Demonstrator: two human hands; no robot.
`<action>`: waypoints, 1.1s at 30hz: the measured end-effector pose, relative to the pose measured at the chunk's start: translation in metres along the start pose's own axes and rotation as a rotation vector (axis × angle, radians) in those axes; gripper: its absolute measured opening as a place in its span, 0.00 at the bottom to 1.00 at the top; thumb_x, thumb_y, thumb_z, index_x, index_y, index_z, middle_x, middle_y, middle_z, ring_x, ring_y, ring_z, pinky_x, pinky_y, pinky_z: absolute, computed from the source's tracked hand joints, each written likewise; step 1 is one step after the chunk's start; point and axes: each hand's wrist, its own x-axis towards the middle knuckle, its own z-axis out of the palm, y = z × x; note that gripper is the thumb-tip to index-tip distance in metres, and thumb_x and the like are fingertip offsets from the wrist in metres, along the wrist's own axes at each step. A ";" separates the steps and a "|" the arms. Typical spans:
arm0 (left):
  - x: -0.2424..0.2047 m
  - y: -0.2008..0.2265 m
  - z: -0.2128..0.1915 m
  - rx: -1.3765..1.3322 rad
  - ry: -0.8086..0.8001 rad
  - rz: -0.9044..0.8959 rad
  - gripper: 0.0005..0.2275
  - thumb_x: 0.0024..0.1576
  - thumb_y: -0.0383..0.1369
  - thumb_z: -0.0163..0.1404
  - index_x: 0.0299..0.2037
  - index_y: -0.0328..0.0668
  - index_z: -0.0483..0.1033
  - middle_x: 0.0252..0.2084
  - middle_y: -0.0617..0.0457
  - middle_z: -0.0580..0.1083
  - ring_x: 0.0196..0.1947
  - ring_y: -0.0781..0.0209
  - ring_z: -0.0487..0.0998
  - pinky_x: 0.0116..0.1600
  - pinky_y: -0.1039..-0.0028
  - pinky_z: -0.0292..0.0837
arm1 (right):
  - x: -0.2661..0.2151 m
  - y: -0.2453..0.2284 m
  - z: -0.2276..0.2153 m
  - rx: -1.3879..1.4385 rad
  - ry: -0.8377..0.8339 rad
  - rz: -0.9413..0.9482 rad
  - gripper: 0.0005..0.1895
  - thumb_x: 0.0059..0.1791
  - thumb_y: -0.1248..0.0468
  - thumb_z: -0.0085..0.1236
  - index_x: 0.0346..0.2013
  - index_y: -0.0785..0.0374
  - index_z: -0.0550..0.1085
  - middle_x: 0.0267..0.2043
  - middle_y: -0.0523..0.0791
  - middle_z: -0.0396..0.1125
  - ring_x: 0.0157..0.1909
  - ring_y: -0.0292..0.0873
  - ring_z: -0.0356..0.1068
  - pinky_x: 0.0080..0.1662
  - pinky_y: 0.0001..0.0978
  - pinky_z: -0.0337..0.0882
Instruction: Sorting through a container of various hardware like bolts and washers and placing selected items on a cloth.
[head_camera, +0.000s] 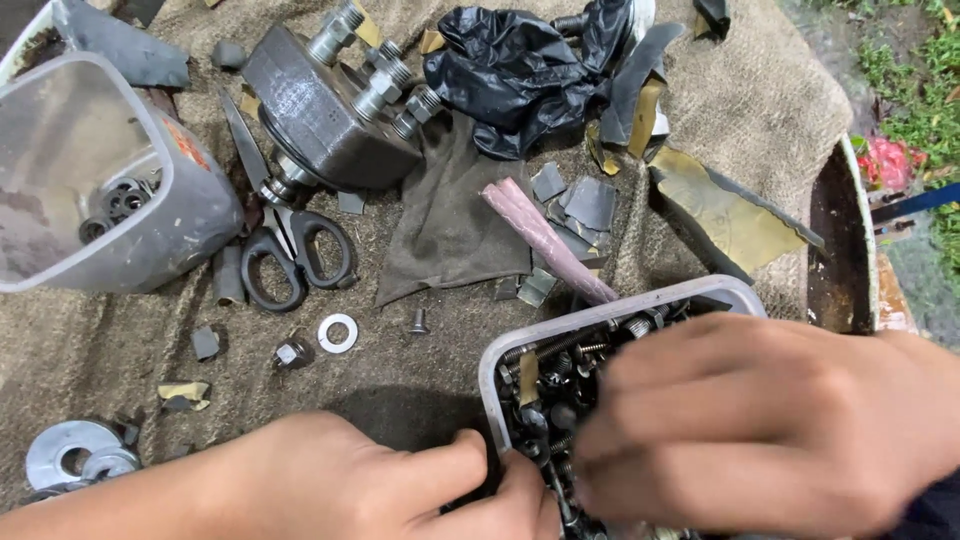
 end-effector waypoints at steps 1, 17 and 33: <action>0.000 -0.001 0.000 0.005 0.001 -0.001 0.07 0.67 0.28 0.40 0.44 0.50 0.72 0.45 0.60 0.71 0.49 0.74 0.72 0.45 0.88 0.64 | 0.001 -0.001 0.001 -0.004 -0.004 0.000 0.22 0.61 0.66 0.28 0.41 0.78 0.71 0.41 0.61 0.67 0.33 0.58 0.64 0.38 0.47 0.67; 0.001 0.009 -0.003 -0.301 0.012 -0.166 0.10 0.72 0.30 0.37 0.48 0.48 0.75 0.46 0.59 0.73 0.51 0.70 0.76 0.50 0.85 0.71 | -0.015 -0.002 0.006 -0.072 0.061 0.157 0.19 0.58 0.65 0.28 0.42 0.72 0.70 0.44 0.58 0.70 0.36 0.54 0.68 0.39 0.41 0.71; 0.089 -0.012 -0.001 -0.779 -0.686 -0.699 0.07 0.40 0.27 0.54 0.23 0.59 0.78 0.25 0.58 0.75 0.27 0.47 0.76 0.20 0.59 0.69 | -0.030 -0.017 0.045 -0.724 0.884 0.653 0.30 0.63 0.57 0.19 0.31 0.77 0.63 0.31 0.53 0.68 0.24 0.42 0.67 0.34 0.32 0.63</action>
